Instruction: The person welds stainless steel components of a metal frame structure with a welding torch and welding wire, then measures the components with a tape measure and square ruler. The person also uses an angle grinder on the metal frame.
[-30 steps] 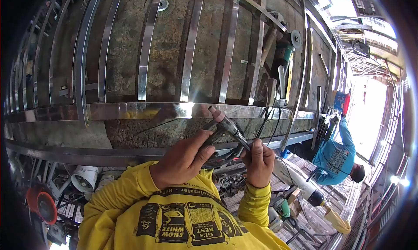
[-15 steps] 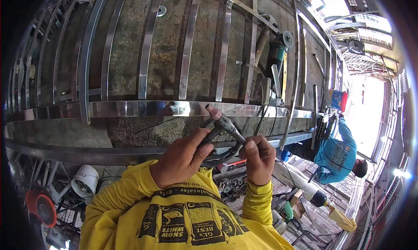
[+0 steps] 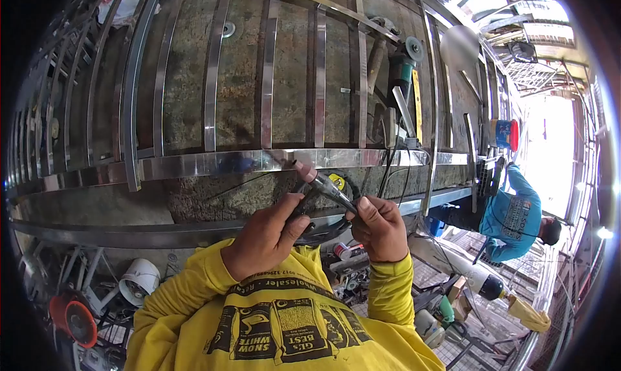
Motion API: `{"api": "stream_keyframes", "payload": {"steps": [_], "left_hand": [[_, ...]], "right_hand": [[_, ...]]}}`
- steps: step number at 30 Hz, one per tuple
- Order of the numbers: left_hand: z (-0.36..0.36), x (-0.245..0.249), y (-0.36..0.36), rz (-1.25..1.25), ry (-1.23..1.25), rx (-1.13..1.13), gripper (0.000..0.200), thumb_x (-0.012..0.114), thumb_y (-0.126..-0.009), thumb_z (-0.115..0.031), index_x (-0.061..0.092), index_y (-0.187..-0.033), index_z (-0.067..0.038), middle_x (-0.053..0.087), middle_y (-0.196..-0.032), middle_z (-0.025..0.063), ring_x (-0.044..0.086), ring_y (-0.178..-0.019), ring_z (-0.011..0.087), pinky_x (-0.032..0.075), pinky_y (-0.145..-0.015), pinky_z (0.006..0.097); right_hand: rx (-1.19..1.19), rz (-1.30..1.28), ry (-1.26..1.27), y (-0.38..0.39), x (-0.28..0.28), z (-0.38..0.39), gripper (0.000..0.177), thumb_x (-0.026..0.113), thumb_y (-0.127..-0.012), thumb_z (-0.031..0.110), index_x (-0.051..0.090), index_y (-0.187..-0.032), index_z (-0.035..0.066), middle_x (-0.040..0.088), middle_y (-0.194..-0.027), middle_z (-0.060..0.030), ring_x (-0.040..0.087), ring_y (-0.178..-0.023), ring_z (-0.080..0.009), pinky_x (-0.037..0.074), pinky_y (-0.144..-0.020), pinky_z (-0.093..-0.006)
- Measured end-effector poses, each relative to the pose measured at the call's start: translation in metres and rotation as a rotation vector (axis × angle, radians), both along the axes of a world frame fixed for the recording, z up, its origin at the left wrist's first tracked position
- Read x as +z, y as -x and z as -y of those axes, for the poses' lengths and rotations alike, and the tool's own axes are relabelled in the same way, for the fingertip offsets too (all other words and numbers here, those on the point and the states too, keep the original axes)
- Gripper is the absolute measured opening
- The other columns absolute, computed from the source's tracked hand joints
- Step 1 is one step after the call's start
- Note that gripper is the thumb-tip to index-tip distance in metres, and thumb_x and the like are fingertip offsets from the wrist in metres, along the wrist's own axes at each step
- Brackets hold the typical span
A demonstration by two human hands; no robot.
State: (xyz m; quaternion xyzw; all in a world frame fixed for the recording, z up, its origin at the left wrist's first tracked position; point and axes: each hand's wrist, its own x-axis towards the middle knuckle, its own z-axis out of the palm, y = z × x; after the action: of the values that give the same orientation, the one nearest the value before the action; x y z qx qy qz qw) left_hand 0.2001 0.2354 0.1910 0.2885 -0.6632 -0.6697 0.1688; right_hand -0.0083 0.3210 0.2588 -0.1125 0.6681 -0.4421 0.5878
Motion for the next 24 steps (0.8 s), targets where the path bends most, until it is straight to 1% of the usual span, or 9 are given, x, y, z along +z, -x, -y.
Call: {"api": "stream_keyframes", "payload": {"steps": [4,7,8,11,14,16,18,20,24], "left_hand": [[-0.006,0.007,0.000,-0.018,0.155,0.008,0.037,0.054,-0.101,-0.026,0.050,-0.125,0.002,0.065,-0.094,0.0243,0.068,-0.085,0.0408,0.052,-0.071,0.0429],[0.004,0.018,0.014,-0.068,0.126,0.068,0.033,0.054,-0.101,-0.024,0.052,-0.123,-0.001,0.064,-0.090,0.0202,0.068,-0.080,0.0349,0.052,-0.070,0.0395],[0.004,0.024,0.023,-0.089,0.082,0.108,0.031,0.054,-0.101,-0.024,0.052,-0.122,-0.001,0.064,-0.089,0.0186,0.068,-0.078,0.0326,0.051,-0.069,0.0382],[0.010,0.046,0.065,-0.301,-0.047,0.278,0.026,0.055,-0.101,-0.023,0.053,-0.119,-0.004,0.062,-0.081,0.0133,0.063,-0.070,0.0278,0.048,-0.064,0.0358],[0.013,0.058,0.101,-0.345,0.027,0.298,0.028,0.055,-0.101,-0.023,0.053,-0.120,-0.004,0.062,-0.090,0.0089,0.059,-0.078,0.0199,0.047,-0.072,0.0325],[0.012,0.078,0.119,-0.360,-0.008,0.165,0.029,0.054,-0.102,-0.023,0.053,-0.124,-0.004,0.058,-0.100,0.0028,0.055,-0.092,0.0100,0.047,-0.085,0.0292],[0.005,0.082,0.124,-0.346,0.319,0.142,0.034,0.054,-0.102,-0.024,0.052,-0.129,-0.004,0.059,-0.101,0.0039,0.055,-0.095,0.0104,0.046,-0.087,0.0301],[-0.003,0.080,0.115,-0.383,0.304,0.073,0.037,0.053,-0.103,-0.026,0.051,-0.134,-0.005,0.061,-0.105,0.0052,0.055,-0.099,0.0114,0.045,-0.089,0.0306],[-0.022,0.019,0.054,-0.211,-0.224,-0.055,0.032,0.052,-0.103,-0.026,0.058,-0.125,-0.003,0.064,-0.100,0.0047,0.059,-0.091,0.0116,0.047,-0.084,0.0271]], "right_hand": [[0.031,0.205,0.009,0.014,-0.010,-0.010,0.040,0.053,-0.102,0.037,0.063,-0.089,0.000,0.041,-0.056,0.0031,0.035,-0.047,-0.0074,0.027,-0.045,-0.0249],[-0.293,0.671,0.387,0.018,-0.050,-0.016,0.048,0.055,-0.099,0.046,0.062,-0.103,-0.001,0.052,-0.067,-0.0026,0.046,-0.056,-0.0145,0.039,-0.055,-0.0280],[-0.391,0.616,0.445,0.015,-0.054,-0.015,0.060,0.050,-0.099,0.052,0.055,-0.126,-0.001,0.060,-0.092,-0.0104,0.055,-0.075,-0.0200,0.045,-0.068,-0.0308],[-0.352,0.488,0.731,-0.031,-0.090,-0.023,0.065,0.055,-0.099,0.042,0.040,-0.143,-0.003,0.058,-0.118,-0.0156,0.059,-0.099,-0.0253,0.047,-0.084,-0.0323],[-0.078,-0.134,0.748,-0.057,-0.071,-0.031,0.089,0.063,-0.092,0.018,0.005,-0.157,0.002,0.029,-0.154,-0.0144,0.042,-0.134,-0.0246,0.036,-0.108,-0.0342],[-0.218,-0.299,0.764,-0.044,-0.040,-0.022,0.092,0.064,-0.092,0.021,0.002,-0.157,0.003,0.025,-0.157,-0.0152,0.043,-0.133,-0.0234,0.038,-0.106,-0.0335],[-0.325,-0.561,0.781,-0.028,-0.015,-0.030,0.093,0.065,-0.091,0.023,0.003,-0.157,0.002,0.026,-0.156,-0.0167,0.046,-0.129,-0.0231,0.040,-0.103,-0.0325],[-0.509,-0.640,0.802,0.002,-0.001,-0.065,0.090,0.066,-0.089,0.038,0.017,-0.154,0.001,0.046,-0.138,-0.0199,0.061,-0.090,-0.0220,0.050,-0.073,-0.0334],[-0.512,-0.700,0.952,0.042,0.038,-0.185,0.080,0.067,-0.087,0.046,0.037,-0.144,-0.002,0.061,-0.097,-0.0153,0.060,-0.068,-0.0218,0.049,-0.053,-0.0334]]}}
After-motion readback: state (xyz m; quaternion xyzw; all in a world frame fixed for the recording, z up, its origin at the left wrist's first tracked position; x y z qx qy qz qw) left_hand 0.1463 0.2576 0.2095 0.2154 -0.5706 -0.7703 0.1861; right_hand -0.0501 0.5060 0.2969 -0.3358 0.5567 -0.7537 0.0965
